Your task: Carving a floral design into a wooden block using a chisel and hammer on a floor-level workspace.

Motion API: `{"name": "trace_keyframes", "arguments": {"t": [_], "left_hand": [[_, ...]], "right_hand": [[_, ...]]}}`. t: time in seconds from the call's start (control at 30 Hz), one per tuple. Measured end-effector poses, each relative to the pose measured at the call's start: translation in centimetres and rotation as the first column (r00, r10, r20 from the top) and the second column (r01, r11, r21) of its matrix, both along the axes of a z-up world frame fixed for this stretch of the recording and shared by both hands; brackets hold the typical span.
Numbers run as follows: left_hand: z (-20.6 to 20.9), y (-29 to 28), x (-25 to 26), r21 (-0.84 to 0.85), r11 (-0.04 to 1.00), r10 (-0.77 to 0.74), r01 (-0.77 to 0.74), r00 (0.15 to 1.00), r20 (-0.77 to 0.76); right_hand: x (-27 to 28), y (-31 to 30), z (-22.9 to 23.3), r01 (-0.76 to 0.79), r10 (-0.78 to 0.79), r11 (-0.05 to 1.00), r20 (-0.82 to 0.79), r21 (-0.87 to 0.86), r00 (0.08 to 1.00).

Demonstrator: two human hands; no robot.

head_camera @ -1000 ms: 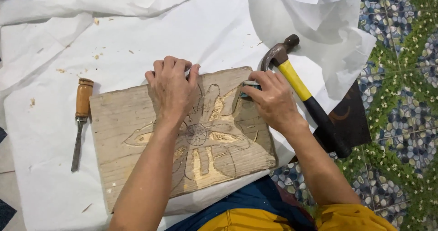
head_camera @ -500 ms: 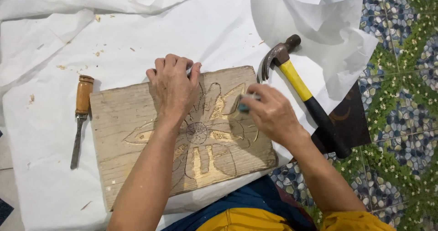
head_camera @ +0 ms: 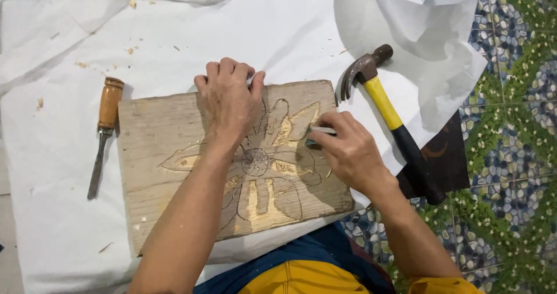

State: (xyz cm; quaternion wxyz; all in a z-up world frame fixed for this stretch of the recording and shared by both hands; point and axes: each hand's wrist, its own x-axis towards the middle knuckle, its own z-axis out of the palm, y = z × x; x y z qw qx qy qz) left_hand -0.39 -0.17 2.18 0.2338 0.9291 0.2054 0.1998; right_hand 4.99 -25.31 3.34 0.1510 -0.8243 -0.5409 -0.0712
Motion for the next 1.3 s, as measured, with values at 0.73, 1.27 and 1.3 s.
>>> {"name": "trace_keyframes", "arguments": {"t": [0.73,1.27,1.3], "left_hand": [[-1.7,0.3,0.4,0.014,1.000,0.005,-0.005,0.998,0.062],[-2.5,0.4,0.9,0.018,1.000,-0.001,0.000,0.999,0.048],[-2.5,0.4,0.9,0.023,1.000,0.000,-0.002,0.999,0.050]], "right_hand": [[-0.9,0.5,0.5,0.022,-0.020,0.998,0.038,-0.067,0.999],[-0.3,0.6,0.8,0.007,-0.006,1.000,0.035,-0.023,0.999],[0.0,0.5,0.7,0.026,-0.026,1.000,0.082,0.010,0.996]]}}
